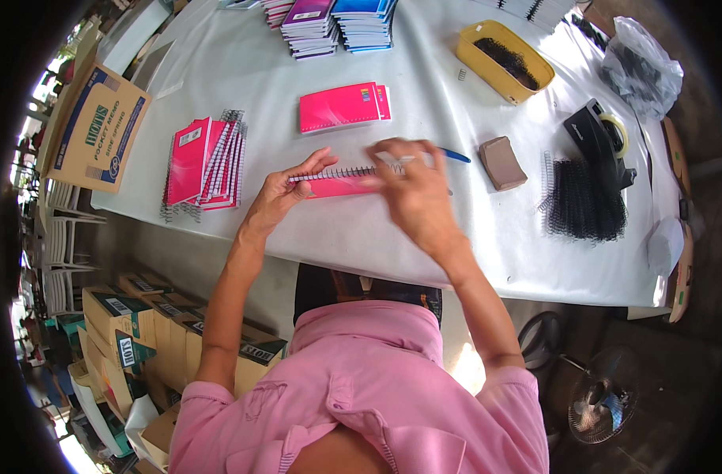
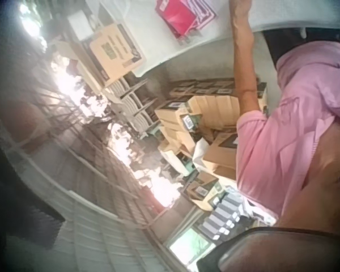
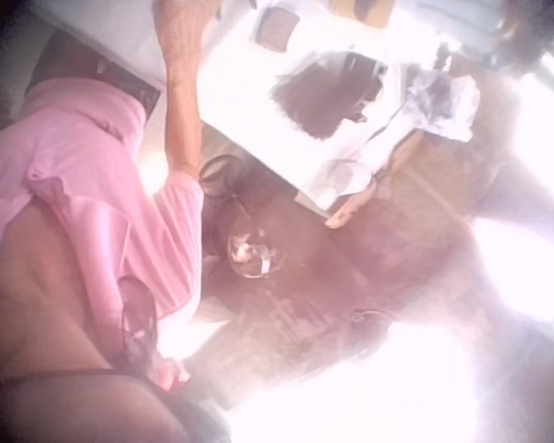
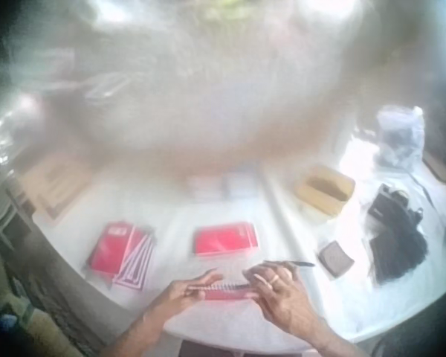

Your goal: The person assembles pink spiral-bound notebooks by hand. They pick up a stack of pink notebook covers and a metal spiral wire, align the wire with the holes in the covers, and use pliers to crimp the ends of the wire to secure it. The person repeats this process for multiple notebooks, stacking the finished items on the table.

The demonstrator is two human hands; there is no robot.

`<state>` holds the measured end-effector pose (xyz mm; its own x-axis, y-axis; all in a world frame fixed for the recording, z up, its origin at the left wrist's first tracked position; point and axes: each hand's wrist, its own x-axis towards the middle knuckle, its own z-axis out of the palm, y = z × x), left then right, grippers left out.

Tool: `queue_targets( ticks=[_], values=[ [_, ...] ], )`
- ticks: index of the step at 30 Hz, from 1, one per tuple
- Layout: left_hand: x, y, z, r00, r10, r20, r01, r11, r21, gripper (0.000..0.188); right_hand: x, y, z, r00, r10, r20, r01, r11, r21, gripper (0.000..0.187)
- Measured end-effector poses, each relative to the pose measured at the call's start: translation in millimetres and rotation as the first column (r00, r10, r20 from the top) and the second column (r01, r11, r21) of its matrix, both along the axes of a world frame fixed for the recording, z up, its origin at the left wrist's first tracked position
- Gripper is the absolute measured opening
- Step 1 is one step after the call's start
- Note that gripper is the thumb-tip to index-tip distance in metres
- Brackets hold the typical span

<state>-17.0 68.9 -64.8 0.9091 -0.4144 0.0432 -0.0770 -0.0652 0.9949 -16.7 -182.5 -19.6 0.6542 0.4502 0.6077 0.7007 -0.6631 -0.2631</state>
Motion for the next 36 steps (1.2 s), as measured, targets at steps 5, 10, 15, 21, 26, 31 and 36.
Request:
queue_targets(
  ticks=[5,10,15,21,26,31,36],
  values=[
    [-1.0,-6.8,-0.2,0.999,0.052,0.016,-0.051,0.998,-0.021,0.079,12.4,26.3,-14.4,0.999,-0.021,-0.044,0.016,0.994,-0.105,0.02],
    [1.2,-3.3,-3.6,1.0,0.012,0.008,-0.012,1.0,0.013,0.077,8.5,26.9,-14.6,0.997,0.021,-0.07,-0.023,0.999,-0.027,0.03],
    [1.8,-0.1,-14.2,0.995,0.001,0.096,-0.01,0.995,0.096,0.061,10.3,16.0,-12.9,0.983,-0.107,-0.151,0.131,0.978,0.159,0.045],
    [3.0,-11.3,-9.1,0.996,0.039,0.075,-0.047,0.993,0.106,0.061,15.9,-51.4,-82.0,0.907,-0.4,0.129,0.42,0.866,-0.273,0.044],
    [-6.5,-24.0,7.1,0.95,0.222,0.221,-0.251,0.961,0.116,0.051,-8.7,-29.4,-41.7,0.882,-0.422,-0.212,0.422,0.905,-0.045,0.043],
    [-19.2,-39.5,27.4,0.792,0.297,0.533,-0.535,0.758,0.373,0.059,-49.5,19.9,-0.6,0.981,-0.068,-0.18,0.083,0.993,0.079,0.044],
    [-26.0,-43.7,38.2,0.757,0.287,0.587,-0.605,0.646,0.465,0.074,-46.0,26.6,0.3,0.986,-0.052,-0.159,0.067,0.994,0.09,0.045]
  ],
)
